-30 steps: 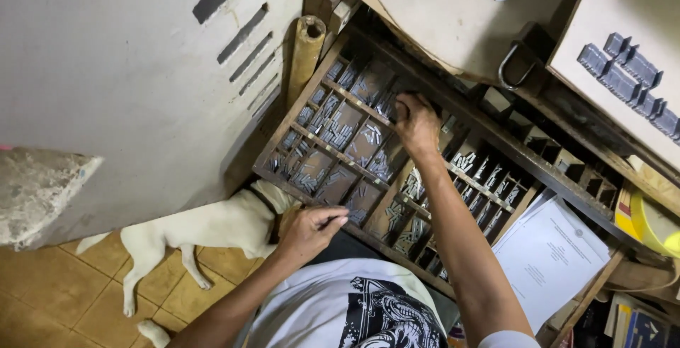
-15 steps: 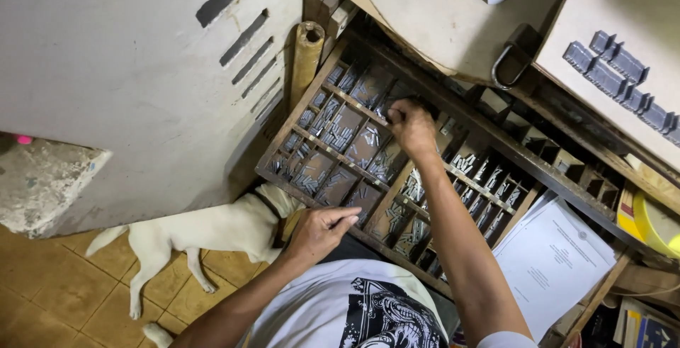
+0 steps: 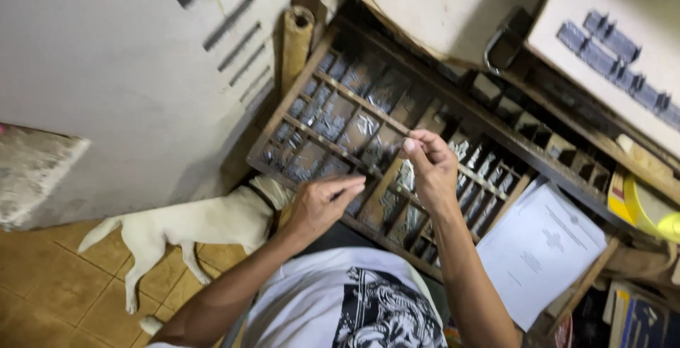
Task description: The person sorts small metal printing type pieces from a wooden compartmentalized tray, picking them up and placing them into a separate tray on the table. A white dog is present in the background.
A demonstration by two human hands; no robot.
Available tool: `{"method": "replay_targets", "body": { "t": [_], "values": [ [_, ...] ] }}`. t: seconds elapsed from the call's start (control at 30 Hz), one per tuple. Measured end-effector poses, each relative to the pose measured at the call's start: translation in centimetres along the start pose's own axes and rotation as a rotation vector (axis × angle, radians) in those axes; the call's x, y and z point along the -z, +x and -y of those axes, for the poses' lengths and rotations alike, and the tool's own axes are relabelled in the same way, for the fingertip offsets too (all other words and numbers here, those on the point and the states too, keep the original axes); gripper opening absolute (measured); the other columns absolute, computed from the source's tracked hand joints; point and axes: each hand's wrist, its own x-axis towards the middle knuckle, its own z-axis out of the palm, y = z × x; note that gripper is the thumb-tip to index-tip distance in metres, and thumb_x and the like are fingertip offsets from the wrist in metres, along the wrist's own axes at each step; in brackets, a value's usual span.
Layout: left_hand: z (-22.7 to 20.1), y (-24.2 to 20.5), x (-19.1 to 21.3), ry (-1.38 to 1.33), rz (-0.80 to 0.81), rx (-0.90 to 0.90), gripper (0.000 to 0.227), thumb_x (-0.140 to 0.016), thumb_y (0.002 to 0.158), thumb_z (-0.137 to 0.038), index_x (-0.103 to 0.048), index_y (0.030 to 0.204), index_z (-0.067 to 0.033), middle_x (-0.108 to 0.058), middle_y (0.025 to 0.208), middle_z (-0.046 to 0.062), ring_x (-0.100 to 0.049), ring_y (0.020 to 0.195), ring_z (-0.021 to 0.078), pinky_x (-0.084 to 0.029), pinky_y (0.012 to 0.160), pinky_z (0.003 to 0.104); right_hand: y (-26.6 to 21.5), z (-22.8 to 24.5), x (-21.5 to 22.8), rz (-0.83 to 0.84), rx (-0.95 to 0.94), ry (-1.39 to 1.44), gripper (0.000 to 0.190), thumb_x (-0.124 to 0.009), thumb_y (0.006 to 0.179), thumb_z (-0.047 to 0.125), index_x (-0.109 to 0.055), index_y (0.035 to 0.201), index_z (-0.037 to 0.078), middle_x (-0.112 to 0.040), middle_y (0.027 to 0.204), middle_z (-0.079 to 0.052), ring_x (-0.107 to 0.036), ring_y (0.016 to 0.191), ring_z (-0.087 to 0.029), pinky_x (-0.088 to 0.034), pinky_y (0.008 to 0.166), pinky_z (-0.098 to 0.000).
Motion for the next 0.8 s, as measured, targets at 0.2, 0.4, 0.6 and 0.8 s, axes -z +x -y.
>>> {"method": "replay_targets", "body": {
  "t": [0.2,0.4,0.6,0.8],
  "values": [
    [0.6,0.8,-3.4,0.050,-0.027,-0.259,0.027,-0.076,0.092,-0.007,-0.078,0.119,-0.0117,-0.079,0.103,0.013,-0.076,0.099,0.0259,-0.063,0.075,0.035,-5.5,0.8,4.2,0.058,0.091,0.113,0.018,-0.070,0.096,0.000,-0.069,0.113,-0.007,-0.075,0.090,-0.021,-0.075,0.086,-0.024,-0.060,0.081,-0.0377],
    [-0.8,0.0,-6.6,0.041,-0.055,-0.483,0.032,-0.078,0.090,-0.005,-0.075,0.121,-0.0069,-0.080,0.099,0.015,-0.076,0.092,0.0287,-0.064,0.070,0.036,-9.1,1.1,7.1,0.021,0.106,0.209,0.014,-0.069,0.095,0.000,-0.067,0.107,-0.009,-0.075,0.087,-0.025,-0.076,0.083,-0.025,-0.061,0.079,-0.0347],
    [0.7,-1.0,-8.0,-0.057,0.080,-0.579,0.041,-0.079,0.085,0.002,-0.073,0.124,-0.0042,-0.078,0.103,0.018,-0.077,0.092,0.0282,-0.066,0.074,0.038,-11.1,-1.4,8.0,0.097,-0.294,0.576,0.017,-0.065,0.097,0.007,-0.064,0.110,-0.004,-0.072,0.088,-0.021,-0.074,0.080,-0.024,-0.061,0.076,-0.0352],
    [-1.0,-0.8,-7.7,-0.088,0.141,-0.615,0.032,-0.080,0.088,-0.003,-0.075,0.119,-0.0037,-0.080,0.103,0.015,-0.077,0.097,0.0283,-0.064,0.080,0.038,-12.5,0.9,6.7,0.201,-0.574,0.757,0.020,-0.063,0.093,0.008,-0.069,0.108,-0.004,-0.075,0.086,-0.015,-0.075,0.078,-0.020,-0.066,0.081,-0.0410]
  ]
}}
